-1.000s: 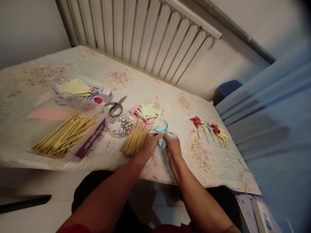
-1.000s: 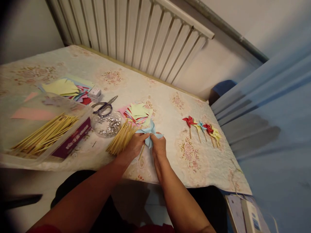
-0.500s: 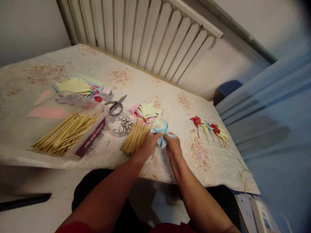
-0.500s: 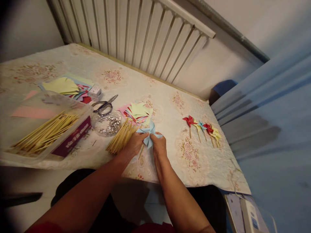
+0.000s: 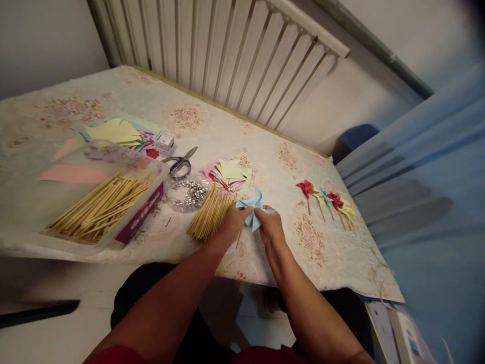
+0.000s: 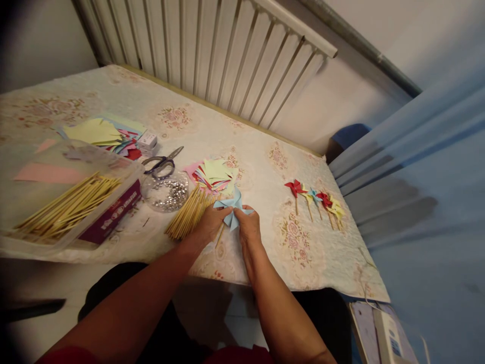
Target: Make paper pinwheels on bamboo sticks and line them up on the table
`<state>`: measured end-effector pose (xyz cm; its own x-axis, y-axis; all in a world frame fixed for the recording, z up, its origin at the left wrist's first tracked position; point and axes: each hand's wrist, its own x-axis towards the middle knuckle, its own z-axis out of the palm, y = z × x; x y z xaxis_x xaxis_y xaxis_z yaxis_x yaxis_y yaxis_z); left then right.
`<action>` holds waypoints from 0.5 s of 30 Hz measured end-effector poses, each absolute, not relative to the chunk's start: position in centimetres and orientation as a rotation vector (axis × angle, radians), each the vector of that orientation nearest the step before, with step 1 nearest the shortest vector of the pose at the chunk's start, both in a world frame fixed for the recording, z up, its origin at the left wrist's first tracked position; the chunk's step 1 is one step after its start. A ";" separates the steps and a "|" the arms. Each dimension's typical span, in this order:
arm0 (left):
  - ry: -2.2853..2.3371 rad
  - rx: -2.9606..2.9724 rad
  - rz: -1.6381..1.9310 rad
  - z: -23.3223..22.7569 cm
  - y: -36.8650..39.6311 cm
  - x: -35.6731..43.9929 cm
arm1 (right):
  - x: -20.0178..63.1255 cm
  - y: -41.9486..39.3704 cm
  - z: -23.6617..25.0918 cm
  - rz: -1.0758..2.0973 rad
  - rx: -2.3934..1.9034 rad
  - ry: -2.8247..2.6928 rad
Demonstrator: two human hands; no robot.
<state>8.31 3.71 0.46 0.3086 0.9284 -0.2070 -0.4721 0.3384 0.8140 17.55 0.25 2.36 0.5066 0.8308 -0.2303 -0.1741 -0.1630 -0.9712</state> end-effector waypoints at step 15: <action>0.701 0.570 1.019 -0.1 4.4 8.1 | 18.9 -3.5 1.4 0.453 -1.523 -0.836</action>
<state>8.09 4.43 -0.09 0.3458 0.9029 -0.2553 -0.5614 0.4171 0.7147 18.91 -3.53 1.43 0.6567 0.7292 0.1924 0.2372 0.0424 -0.9705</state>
